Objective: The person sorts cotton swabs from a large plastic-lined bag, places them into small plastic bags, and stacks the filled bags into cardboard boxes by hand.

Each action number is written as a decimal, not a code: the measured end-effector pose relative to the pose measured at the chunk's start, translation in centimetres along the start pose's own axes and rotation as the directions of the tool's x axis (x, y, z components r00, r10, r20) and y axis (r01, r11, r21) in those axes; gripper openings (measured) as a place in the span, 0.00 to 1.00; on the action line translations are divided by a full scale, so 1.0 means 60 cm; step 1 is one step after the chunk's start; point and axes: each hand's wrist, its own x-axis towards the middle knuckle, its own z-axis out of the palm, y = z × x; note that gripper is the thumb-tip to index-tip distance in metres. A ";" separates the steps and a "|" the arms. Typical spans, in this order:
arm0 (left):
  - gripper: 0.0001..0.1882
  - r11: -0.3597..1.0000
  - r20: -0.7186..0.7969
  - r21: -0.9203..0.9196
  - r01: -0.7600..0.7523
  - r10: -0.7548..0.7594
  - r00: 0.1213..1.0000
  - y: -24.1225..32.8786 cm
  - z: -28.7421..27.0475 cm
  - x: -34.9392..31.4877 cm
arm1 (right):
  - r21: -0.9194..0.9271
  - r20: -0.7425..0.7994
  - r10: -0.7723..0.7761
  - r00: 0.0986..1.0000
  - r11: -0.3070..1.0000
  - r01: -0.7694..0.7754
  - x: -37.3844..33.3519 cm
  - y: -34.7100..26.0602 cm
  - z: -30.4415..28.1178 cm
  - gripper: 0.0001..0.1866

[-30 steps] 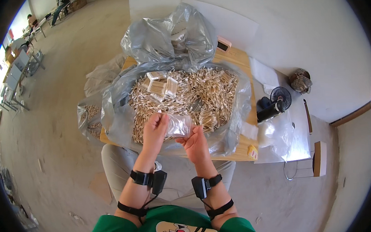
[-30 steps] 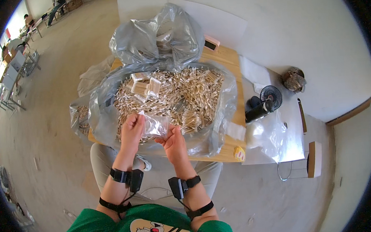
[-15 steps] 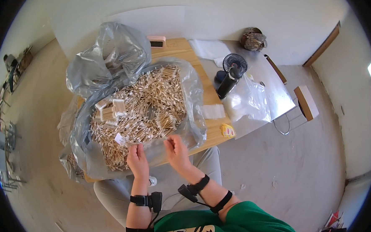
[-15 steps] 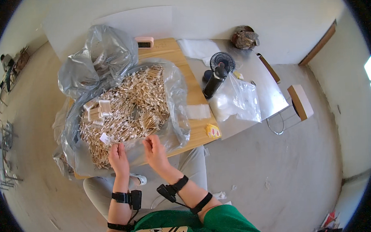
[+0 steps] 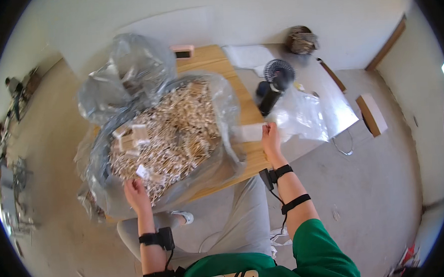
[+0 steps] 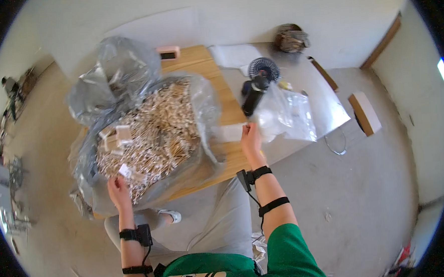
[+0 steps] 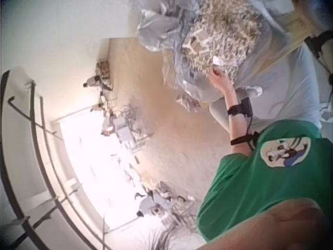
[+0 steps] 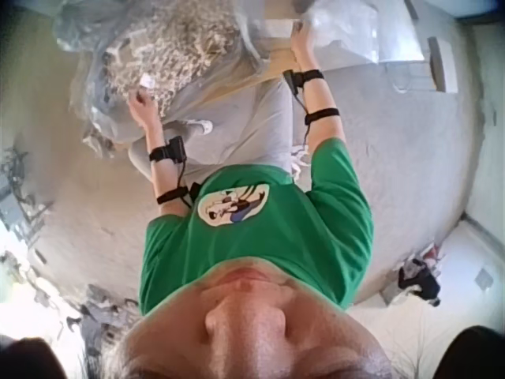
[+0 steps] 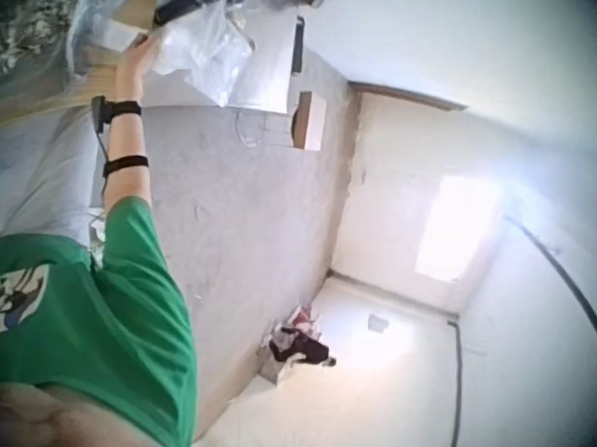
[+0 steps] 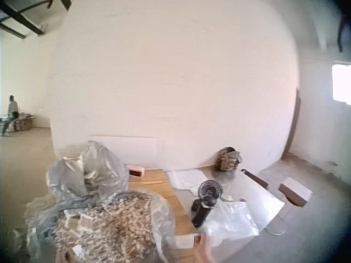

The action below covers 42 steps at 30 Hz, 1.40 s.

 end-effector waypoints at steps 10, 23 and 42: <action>0.15 0.926 0.041 0.299 -0.230 0.228 0.973 0.002 0.014 0.037 | -0.158 -0.058 -0.335 0.940 0.933 0.323 -0.066 -0.049 -0.030 0.13; 0.08 0.818 -0.105 0.074 -0.571 0.575 0.811 0.167 -0.019 -0.031 | 0.522 0.523 -0.178 0.833 0.840 -0.149 -0.274 -0.197 -0.046 0.09; 0.10 0.788 0.437 -0.498 -0.361 0.588 0.681 0.219 0.050 -0.136 | 0.422 0.898 -0.156 0.411 0.562 -0.711 -0.263 -0.160 -0.112 0.04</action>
